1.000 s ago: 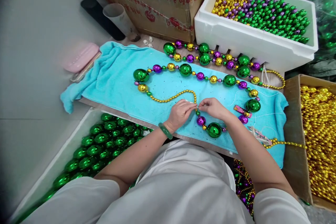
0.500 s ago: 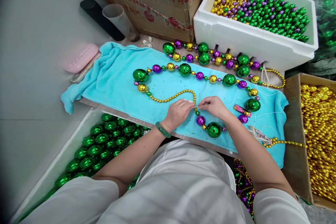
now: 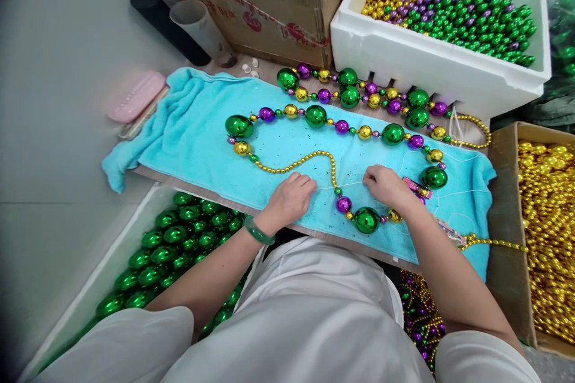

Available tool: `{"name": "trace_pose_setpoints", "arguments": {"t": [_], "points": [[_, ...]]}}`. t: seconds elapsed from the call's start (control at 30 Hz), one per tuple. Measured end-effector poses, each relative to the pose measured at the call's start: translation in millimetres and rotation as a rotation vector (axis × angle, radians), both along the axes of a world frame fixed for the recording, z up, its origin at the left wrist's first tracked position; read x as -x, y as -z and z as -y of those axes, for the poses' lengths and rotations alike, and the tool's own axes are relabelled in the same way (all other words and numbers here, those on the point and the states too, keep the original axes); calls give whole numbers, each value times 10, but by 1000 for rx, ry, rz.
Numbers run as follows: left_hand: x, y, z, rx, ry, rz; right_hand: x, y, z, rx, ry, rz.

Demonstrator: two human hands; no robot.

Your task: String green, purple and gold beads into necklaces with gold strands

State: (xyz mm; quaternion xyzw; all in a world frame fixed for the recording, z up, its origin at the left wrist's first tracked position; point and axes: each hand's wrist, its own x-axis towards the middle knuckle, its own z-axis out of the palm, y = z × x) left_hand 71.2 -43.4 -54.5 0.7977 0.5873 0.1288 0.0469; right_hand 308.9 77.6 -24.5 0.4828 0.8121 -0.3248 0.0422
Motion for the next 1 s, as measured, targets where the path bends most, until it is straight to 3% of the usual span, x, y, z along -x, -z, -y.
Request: {"name": "trace_pose_setpoints", "arguments": {"t": [0.23,0.33,0.43,0.53,0.63,0.7,0.83,1.0], "points": [[130,-15,23,106,15,0,-73,73,-19,-142,18,223],[165,-76,14,158,-64,184,-71,44,-16,-70,124,55],[118,-144,-34,256,-189,604,-23,-31,1,256,342,-396],[-38,-169,-140,422,-330,1248,95,-66,32,635,502,-811],[-223,-152,-275,643,-472,1853,241,-27,63,875,556,-956],[-307,-136,-351,768,-563,2088,322,18,79,966,566,-963],[-345,-111,-423,871,-657,2242,415,83,100,989,581,-946],[-305,-37,-398,857,-561,2152,428,138,93,909,572,-850]]}}
